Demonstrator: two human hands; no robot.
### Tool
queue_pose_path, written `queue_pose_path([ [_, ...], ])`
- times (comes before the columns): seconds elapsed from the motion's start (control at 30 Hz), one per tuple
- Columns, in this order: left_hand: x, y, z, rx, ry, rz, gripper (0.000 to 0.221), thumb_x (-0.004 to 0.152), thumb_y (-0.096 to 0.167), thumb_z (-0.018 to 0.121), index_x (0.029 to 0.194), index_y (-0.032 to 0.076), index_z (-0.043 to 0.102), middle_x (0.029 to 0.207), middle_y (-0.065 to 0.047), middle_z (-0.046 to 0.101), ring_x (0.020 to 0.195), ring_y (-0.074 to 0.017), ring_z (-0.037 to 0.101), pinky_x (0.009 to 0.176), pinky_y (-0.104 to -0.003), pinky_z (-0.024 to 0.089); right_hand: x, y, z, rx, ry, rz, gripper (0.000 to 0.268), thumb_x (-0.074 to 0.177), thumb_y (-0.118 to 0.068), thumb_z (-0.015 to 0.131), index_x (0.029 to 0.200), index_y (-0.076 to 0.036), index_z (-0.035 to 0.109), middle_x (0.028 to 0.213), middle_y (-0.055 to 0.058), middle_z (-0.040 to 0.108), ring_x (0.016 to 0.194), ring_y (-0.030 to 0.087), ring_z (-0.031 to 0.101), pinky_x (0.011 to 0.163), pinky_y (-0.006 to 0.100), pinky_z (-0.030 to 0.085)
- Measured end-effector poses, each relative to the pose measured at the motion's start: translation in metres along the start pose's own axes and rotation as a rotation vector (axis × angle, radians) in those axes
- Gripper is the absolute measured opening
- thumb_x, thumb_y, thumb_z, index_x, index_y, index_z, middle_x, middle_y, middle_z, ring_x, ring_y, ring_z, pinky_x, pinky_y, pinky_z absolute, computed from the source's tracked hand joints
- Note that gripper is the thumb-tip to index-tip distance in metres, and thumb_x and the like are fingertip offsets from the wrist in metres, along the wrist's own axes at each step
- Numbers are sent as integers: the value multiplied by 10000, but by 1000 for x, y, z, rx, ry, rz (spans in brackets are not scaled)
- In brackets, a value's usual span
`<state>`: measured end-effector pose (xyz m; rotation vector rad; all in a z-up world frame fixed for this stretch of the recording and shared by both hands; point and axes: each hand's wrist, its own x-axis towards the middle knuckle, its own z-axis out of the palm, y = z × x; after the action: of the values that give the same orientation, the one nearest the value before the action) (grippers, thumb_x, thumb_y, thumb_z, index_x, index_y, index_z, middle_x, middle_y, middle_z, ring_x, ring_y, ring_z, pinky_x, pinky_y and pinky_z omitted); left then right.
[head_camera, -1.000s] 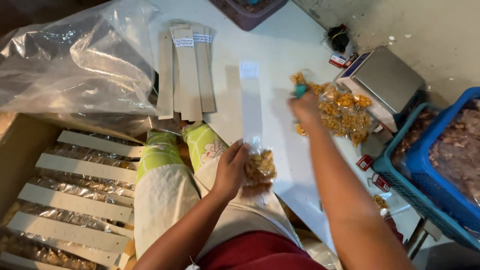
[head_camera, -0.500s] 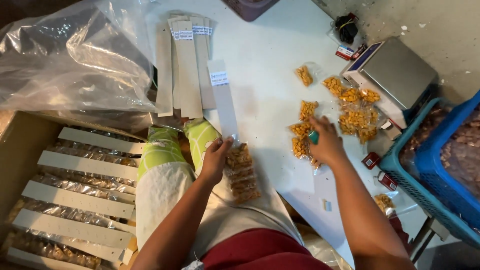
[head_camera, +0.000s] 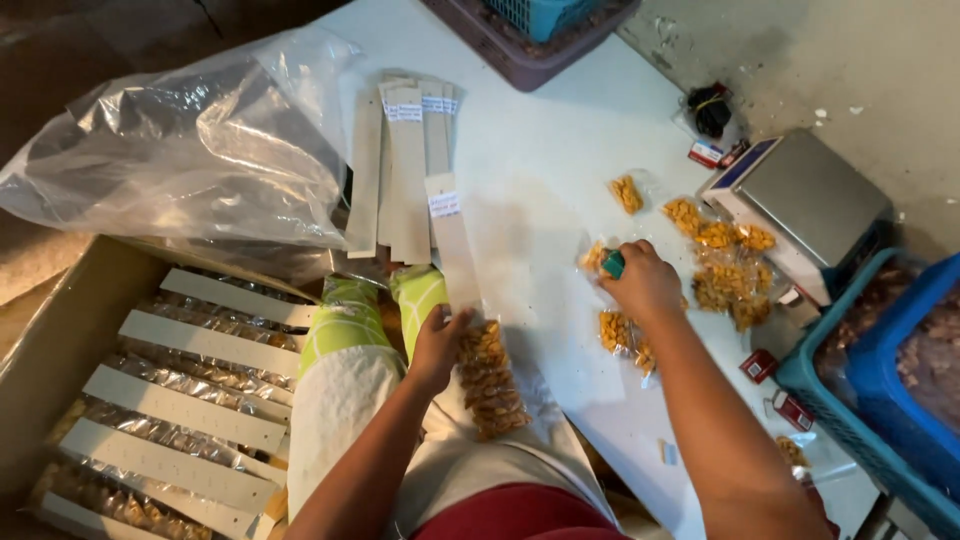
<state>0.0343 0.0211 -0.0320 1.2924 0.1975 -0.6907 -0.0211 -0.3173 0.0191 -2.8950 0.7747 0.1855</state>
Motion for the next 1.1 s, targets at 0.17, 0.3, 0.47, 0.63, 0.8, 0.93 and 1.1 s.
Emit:
queue_pose_path([
  [0.17, 13, -15, -8, 29, 11, -37, 348, 954, 372, 754, 1139, 110, 620, 1076, -169, 727, 1023, -260, 664, 854, -438, 558, -37, -23, 43, -109, 170, -182, 514, 799, -372, 728, 1287, -243, 625, 1228, 45, 672, 952, 395, 742, 850, 539, 603],
  [0.3, 20, -25, -7, 28, 32, -31, 396, 953, 373, 761, 1190, 91, 618, 1130, -245, 722, 1088, -311, 659, 926, -509, 535, -27, -21, 75, -69, 58, -159, 550, 770, -422, 759, 1281, -265, 630, 1268, 32, 675, 947, 413, 745, 875, 519, 621],
  [0.47, 2, -3, 2, 59, 56, -2, 457, 932, 409, 767, 1246, 116, 612, 1165, -275, 709, 1137, -365, 664, 963, -531, 533, -4, -35, 71, 393, 56, -42, 653, 749, -403, 843, 1317, -162, 629, 1239, 142, 699, 1149, 400, 676, 977, 499, 567],
  [0.63, 14, -9, -12, 128, 42, 34, 458, 939, 447, 744, 1298, 182, 641, 1172, -182, 744, 1063, -243, 707, 807, -378, 605, 8, -45, 67, 466, 38, 12, 513, 776, -456, 823, 1184, -157, 736, 1097, 124, 734, 1082, 341, 705, 915, 445, 576],
  [0.8, 19, -15, -13, 158, 48, 237, 430, 919, 253, 784, 1271, 33, 669, 1085, -236, 735, 1033, -291, 701, 893, -483, 577, -66, -109, -45, 977, -284, -174, 154, 757, -38, 810, 894, 4, 753, 584, 122, 668, 543, 191, 668, 528, 304, 561],
  [0.93, -18, 19, 16, 4, 10, 243, 275, 891, 227, 818, 1116, 97, 730, 912, -71, 731, 884, -144, 645, 794, -310, 559, -71, -133, -33, 1014, -380, -291, 96, 772, -60, 813, 820, -23, 738, 557, 110, 676, 523, 166, 654, 461, 288, 534],
  [1.1, -34, 20, 17, -72, -42, 402, 524, 1108, 421, 458, 1223, -24, 710, 1180, -199, 696, 1205, -227, 551, 1108, -511, 426, -56, -137, 3, 993, -226, -124, 172, 859, -163, 840, 902, -39, 729, 597, 124, 667, 553, 198, 656, 506, 298, 516],
])
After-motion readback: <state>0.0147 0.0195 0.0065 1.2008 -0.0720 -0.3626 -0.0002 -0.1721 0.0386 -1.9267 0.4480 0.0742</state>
